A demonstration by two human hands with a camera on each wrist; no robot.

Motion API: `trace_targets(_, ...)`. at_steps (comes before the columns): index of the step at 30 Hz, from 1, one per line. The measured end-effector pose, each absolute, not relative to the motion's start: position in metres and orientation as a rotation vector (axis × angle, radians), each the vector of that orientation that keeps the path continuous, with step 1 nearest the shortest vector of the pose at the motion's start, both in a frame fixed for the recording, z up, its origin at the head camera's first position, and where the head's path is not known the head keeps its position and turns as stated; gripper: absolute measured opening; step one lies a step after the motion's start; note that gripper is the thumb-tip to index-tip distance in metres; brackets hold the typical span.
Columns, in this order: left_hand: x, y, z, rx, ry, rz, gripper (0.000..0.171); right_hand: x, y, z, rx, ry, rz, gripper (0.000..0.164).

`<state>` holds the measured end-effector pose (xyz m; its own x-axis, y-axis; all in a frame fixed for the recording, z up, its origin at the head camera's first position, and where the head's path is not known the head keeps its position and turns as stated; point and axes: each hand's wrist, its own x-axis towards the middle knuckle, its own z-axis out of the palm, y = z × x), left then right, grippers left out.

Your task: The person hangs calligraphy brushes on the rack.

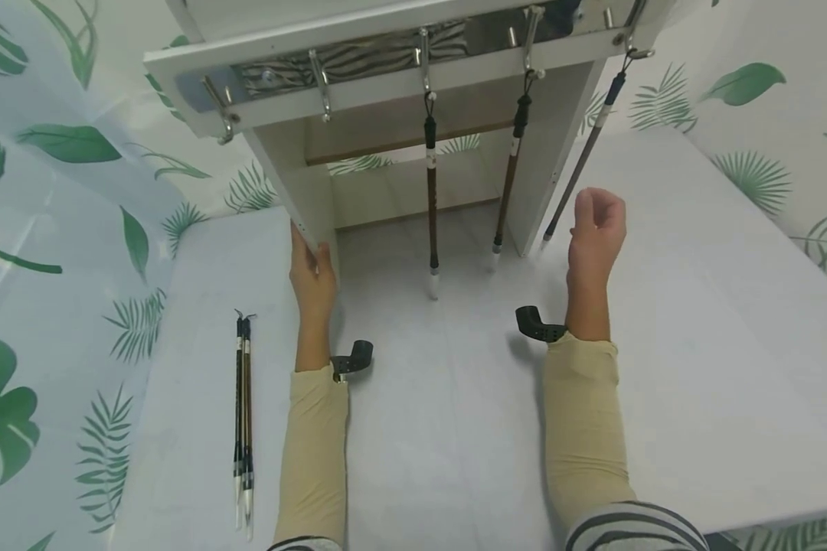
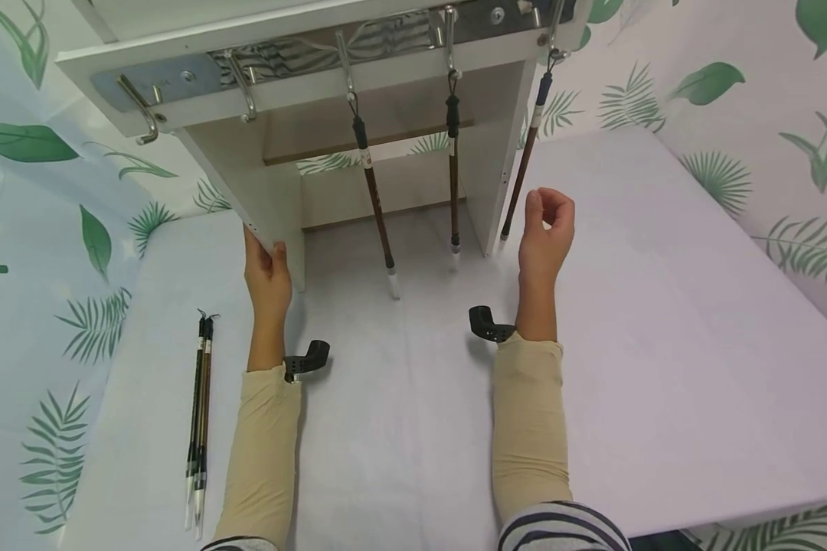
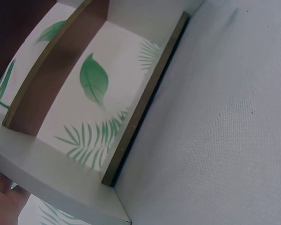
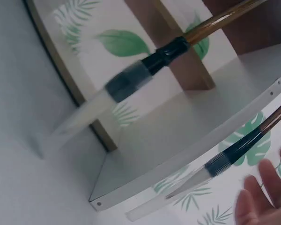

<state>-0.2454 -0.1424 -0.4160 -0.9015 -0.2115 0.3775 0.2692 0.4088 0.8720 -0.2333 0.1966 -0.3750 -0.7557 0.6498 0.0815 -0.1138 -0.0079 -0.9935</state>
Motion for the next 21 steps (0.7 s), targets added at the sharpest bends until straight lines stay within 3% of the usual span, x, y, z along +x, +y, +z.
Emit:
trace_targets(14, -0.246, -0.145, -0.418, -0.076, -2.22, -1.522, 0.06, -0.248, 0.188, -0.401, -0.477, -2.166, 1.851, 0.059)
trace_targets(21, -0.25, -0.143, -0.419, -0.07, -2.227, -1.536, 0.06, -0.253, 0.183, -0.413, -0.35, -2.234, 1.817, 0.054)
